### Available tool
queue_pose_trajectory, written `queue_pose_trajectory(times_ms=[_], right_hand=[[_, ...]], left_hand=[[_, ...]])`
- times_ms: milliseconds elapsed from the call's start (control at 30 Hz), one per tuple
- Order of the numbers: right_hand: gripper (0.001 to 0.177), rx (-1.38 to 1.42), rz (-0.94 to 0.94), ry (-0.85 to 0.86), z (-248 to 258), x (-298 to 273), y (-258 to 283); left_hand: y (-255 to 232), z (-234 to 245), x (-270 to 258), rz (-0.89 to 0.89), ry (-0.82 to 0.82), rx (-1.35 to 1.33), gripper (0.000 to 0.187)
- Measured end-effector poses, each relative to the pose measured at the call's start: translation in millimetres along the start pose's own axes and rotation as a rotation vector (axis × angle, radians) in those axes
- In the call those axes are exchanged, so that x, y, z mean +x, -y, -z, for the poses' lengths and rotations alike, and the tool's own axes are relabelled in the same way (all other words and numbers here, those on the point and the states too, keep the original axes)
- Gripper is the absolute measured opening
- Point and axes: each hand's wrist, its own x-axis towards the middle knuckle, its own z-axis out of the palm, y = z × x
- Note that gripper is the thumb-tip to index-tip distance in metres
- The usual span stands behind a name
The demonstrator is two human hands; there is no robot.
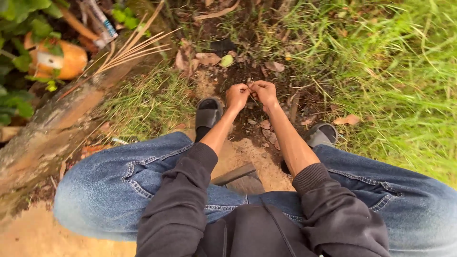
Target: The person is sitting on a low seat and pulling weeds and grass from a patch of soil by hand.
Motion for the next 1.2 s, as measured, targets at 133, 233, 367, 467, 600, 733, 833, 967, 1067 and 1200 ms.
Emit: queue_pose_trajectory(times_ms=[133, 233, 367, 467, 600, 733, 833, 967, 1067, 1200], right_hand=[[0.014, -0.105, 0.05, 0.145, -48, 6, -2], [0.017, -0.136, 0.062, 0.242, -81, 5, 5], [0.017, -0.151, 0.06, 0.322, -108, 3, 8], [0.017, -0.141, 0.05, 0.306, -109, -17, 21], [0.014, -0.153, 0.062, 0.182, -81, 13, -15], [0.016, -0.381, 0.314, -0.192, -17, 30, -25], [0.016, -0.631, 0.551, -0.636, 29, 3, 2], [0.039, -0.791, 0.491, -0.958, 105, -6, 6], [0.037, -0.939, 0.212, -0.767, 174, 14, -35], [0.021, -0.962, 0.205, -0.572, 171, -5, -64]], left_hand=[[-7, 80, -19, -0.052, -0.247, 0.187, 0.016], [5, 146, -25, -0.064, -0.471, 0.333, 0.016], [42, 229, -17, -0.08, -0.755, 0.718, 0.029], [56, 238, -12, -0.124, -0.909, 1.0, 0.049], [29, 177, -22, -0.327, -0.766, 0.919, 0.043], [14, 95, -23, -0.548, -0.461, 0.71, 0.023], [2, 55, -31, -0.615, -0.262, 0.644, 0.012], [29, 2, -9, -0.605, -0.03, 0.494, 0.011], [9, -2, -12, -0.596, 0.0, 0.428, 0.011], [26, -35, 2, -0.501, 0.038, 0.358, 0.013]])
